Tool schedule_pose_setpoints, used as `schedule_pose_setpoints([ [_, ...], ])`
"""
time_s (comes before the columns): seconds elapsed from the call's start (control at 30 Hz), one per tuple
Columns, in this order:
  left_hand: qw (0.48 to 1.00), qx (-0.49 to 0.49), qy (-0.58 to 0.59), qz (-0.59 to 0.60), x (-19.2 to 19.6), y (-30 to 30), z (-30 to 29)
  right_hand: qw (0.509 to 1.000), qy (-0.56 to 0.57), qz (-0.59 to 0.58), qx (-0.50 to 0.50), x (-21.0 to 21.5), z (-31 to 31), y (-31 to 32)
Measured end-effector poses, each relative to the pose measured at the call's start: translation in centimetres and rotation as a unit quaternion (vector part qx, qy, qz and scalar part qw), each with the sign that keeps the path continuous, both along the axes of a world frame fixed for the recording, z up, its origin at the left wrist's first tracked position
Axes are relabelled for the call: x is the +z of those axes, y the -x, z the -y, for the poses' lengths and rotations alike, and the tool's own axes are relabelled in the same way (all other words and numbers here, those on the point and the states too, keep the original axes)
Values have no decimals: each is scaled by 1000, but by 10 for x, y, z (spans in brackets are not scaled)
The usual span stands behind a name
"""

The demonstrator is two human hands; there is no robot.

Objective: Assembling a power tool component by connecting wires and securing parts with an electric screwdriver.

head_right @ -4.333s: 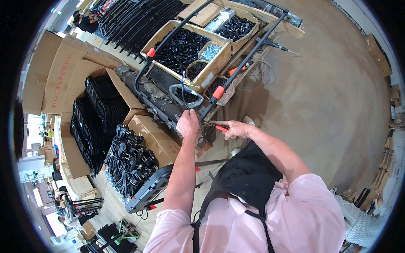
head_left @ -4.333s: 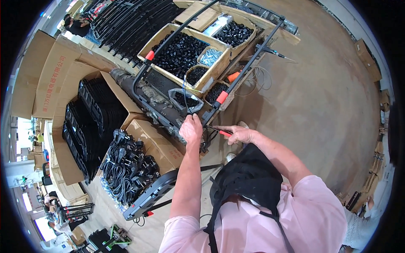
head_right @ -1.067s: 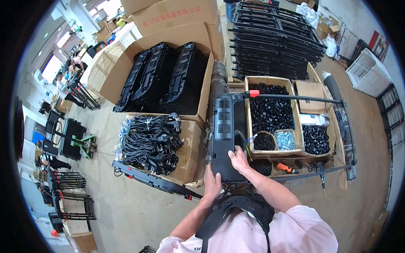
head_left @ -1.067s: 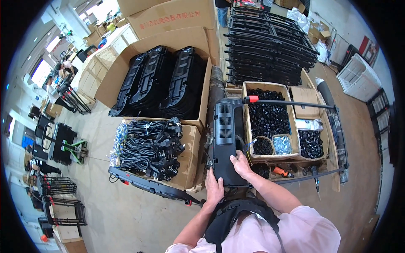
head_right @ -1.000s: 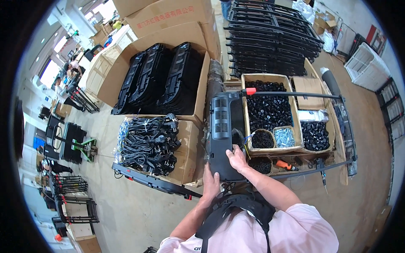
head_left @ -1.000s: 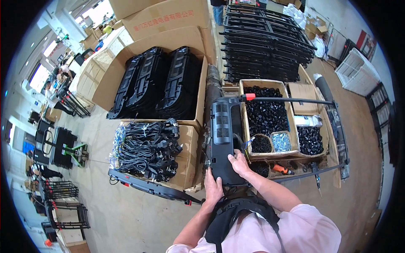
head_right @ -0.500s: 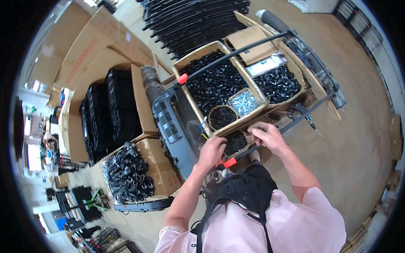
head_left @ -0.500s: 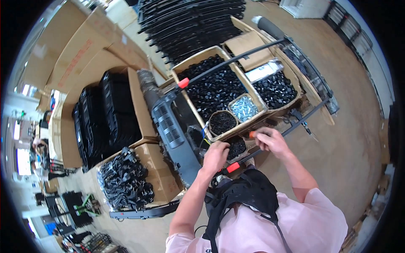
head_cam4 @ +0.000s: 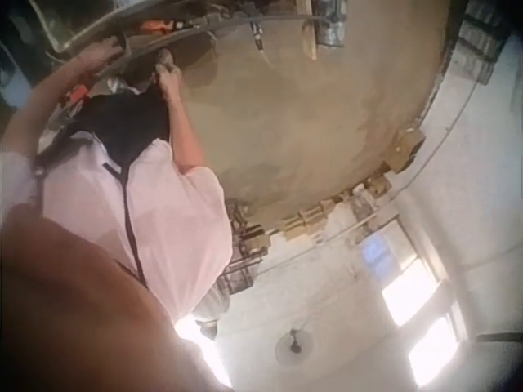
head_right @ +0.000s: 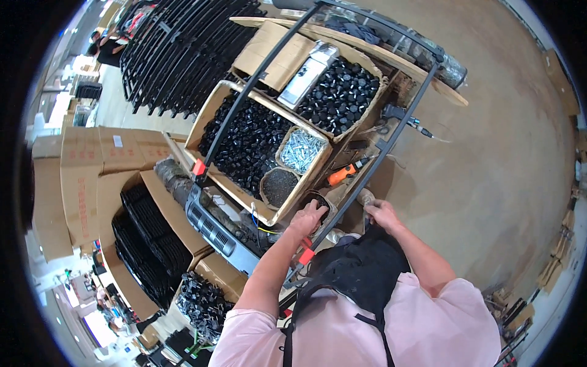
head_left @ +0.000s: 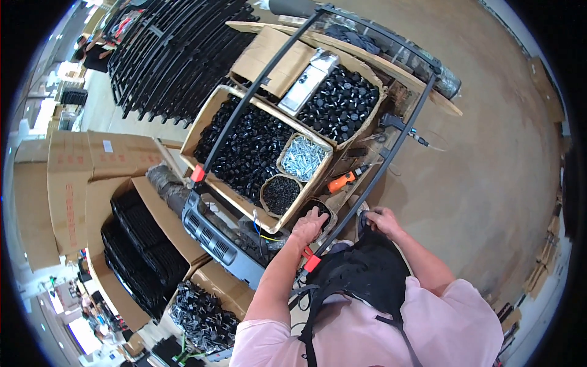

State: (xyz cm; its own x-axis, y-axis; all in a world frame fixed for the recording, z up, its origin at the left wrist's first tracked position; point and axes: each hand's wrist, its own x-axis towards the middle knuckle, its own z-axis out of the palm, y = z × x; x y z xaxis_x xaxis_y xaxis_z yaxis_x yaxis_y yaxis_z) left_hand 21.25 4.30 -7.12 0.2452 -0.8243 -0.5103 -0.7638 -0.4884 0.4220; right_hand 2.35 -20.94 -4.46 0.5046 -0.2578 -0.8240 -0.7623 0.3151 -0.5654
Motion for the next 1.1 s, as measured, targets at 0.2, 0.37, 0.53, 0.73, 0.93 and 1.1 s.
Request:
schedule_pose_setpoints([
  [0.2,997,71,37,-22,-25,-6,-13,983,-58,80,-153,-100,-47,-82],
  [0.37,870,439,9,-224,-33,-12,-7,965,-110,6,-240,-115,-57,-144],
  [0.53,600,621,44,-503,-18,-15,-8,941,-24,-93,-326,-125,-63,-169],
  [0.73,500,649,60,-570,8,-21,-21,943,-11,109,-315,-114,-50,-157],
  [0.93,475,621,118,-612,30,-17,-22,918,-300,105,-237,-95,27,-114],
  [1.1,429,607,216,-633,49,-9,-36,917,-232,181,-268,-20,15,-68],
])
